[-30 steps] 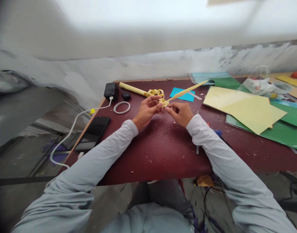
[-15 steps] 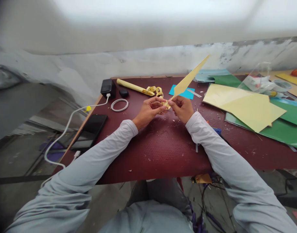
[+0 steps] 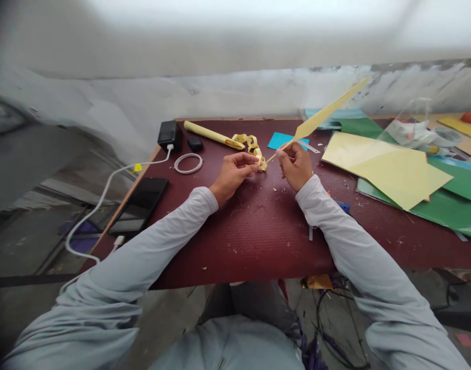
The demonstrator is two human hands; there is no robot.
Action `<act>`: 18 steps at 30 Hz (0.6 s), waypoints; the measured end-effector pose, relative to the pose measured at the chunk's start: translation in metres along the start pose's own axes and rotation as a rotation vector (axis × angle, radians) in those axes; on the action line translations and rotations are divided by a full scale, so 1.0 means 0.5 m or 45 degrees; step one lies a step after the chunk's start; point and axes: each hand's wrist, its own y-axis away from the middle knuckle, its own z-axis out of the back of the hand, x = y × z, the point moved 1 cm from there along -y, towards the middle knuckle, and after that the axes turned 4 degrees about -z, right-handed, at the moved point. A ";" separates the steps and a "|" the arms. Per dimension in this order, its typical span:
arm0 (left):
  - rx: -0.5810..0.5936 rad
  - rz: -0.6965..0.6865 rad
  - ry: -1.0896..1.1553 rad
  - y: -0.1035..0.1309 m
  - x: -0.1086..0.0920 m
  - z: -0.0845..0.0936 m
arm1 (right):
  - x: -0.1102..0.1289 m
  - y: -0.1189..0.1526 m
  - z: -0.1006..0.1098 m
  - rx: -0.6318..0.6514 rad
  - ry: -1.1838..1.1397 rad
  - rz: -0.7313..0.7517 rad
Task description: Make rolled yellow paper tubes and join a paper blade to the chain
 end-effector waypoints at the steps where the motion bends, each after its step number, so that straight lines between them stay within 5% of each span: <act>1: -0.023 0.002 -0.067 -0.004 0.006 0.004 | 0.003 -0.003 0.005 -0.039 -0.034 0.019; 3: -0.132 -0.055 -0.302 -0.012 0.012 0.014 | 0.008 -0.006 0.012 -0.019 -0.099 0.012; 6: -0.225 -0.260 -0.542 -0.014 0.001 0.017 | 0.018 0.004 0.008 0.250 -0.118 -0.130; 11: 0.209 -0.131 0.040 0.005 -0.031 -0.014 | 0.034 0.037 -0.019 0.693 -0.057 -0.135; 18: 0.265 -0.034 0.285 0.010 -0.044 -0.019 | 0.038 0.047 -0.024 0.742 -0.005 -0.064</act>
